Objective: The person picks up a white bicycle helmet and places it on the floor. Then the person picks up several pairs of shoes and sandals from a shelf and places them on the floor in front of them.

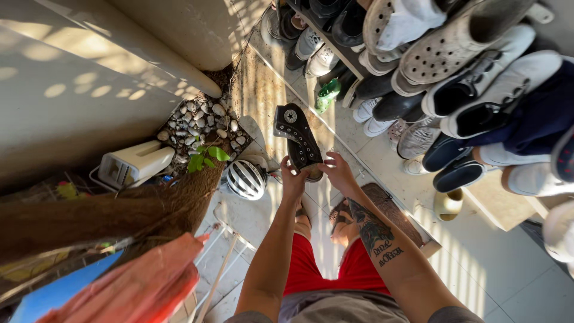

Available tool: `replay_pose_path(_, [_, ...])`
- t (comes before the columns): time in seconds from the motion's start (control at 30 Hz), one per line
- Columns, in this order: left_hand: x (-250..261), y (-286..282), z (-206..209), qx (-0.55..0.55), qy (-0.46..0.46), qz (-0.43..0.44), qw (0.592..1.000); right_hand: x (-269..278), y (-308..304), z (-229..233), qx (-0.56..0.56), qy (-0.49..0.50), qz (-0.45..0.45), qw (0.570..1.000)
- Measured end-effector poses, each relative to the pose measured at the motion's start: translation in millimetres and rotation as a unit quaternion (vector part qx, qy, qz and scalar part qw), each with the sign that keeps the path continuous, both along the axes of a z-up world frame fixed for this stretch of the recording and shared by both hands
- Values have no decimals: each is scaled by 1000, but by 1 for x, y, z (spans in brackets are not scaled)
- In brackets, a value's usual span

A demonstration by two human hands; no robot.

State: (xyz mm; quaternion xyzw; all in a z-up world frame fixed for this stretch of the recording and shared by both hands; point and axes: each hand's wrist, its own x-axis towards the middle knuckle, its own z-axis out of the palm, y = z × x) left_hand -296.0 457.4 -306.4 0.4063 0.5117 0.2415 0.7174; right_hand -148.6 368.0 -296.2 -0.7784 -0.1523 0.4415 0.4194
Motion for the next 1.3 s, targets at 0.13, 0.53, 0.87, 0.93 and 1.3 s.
replay_pose_path(0.13, [9,29,-36,-25,33,-22,999,19,28,-57,-6,-49,-49,998])
replay_pose_path(0.53, [84,78,-219,-22,-54,-50,997,116,71,-260,30,-102,-155,982])
replay_pose_path(0.87, [73,114,-333,-58,20,42,997,77,133,-311,-56,188,29,980])
replay_pose_path(0.93, [61,122,-349,-28,101,44,994,63,143,-343,-33,218,20,975])
replay_pose_path(1.3, [-11,188,-341,169,371,-256,877,-36,174,-466,-25,188,3,982])
